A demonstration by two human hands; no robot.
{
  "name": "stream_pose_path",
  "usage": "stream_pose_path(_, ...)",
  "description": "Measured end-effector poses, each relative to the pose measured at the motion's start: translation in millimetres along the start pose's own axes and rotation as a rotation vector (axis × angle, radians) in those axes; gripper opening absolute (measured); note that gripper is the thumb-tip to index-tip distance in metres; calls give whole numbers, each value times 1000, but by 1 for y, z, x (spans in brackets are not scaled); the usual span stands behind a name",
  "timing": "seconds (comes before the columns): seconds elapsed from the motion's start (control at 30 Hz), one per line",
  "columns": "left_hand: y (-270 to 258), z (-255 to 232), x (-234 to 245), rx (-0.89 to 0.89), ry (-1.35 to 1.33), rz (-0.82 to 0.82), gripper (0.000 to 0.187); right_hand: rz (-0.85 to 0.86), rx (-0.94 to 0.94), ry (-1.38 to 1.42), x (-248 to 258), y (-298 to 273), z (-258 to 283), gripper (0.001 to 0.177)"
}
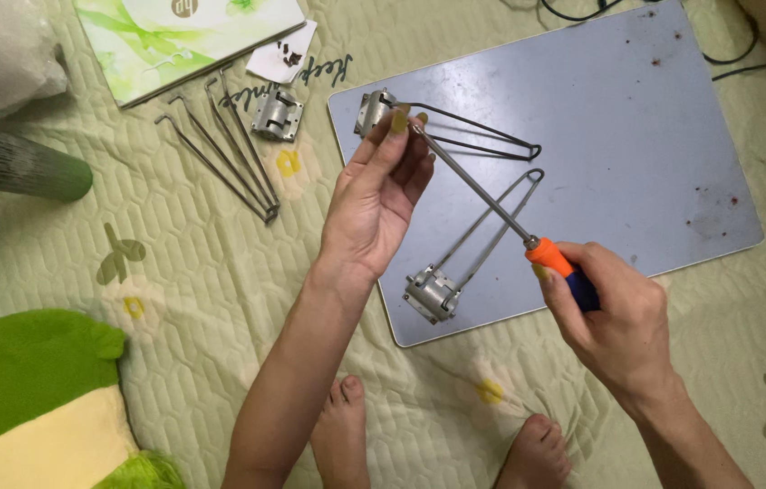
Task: The person sits on a bed and uses a screwdriver and Allen keys to assemble metal brackets and wire loops onto small cylindrical motors. They tighten screws, attach wire handles, and place the assembled units on a metal tray.
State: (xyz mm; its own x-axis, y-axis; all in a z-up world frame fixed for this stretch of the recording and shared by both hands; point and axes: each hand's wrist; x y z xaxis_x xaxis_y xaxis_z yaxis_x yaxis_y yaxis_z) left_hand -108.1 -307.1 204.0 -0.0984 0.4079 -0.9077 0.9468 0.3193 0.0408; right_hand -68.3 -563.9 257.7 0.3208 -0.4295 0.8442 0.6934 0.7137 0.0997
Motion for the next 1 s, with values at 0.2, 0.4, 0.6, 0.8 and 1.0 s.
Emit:
stream_pose_path(0.2,1,0,-2,8,87,-7,26,-20,32,-42,-1,-2,1,16)
stream_pose_path(0.4,1,0,3,19,77,-14,24,-48,66,-89,-2,-2,0,18)
stream_pose_path(0.6,0,1,5,31,53,-21,27,-76,111,-182,-4,-5,0,21)
stream_pose_path(0.8,-2,4,3,68,33,2,32,-87,104,-168,-6,-6,-1,20)
stream_pose_path(1.0,-3,0,1,177,141,-86,41,-107,123,-187,-6,-6,0,20)
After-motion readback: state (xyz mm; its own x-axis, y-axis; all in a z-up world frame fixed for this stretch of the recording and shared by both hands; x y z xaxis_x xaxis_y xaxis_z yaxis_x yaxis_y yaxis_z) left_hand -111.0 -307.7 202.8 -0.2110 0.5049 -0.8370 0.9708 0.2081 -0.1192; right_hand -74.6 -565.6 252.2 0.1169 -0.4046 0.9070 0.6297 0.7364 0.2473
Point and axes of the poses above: each hand's wrist, its own y-axis towards the middle knuckle, its own x-axis out of the back of the hand, z = x × y, and after that the axes turned 11 degrees about z, right-handed
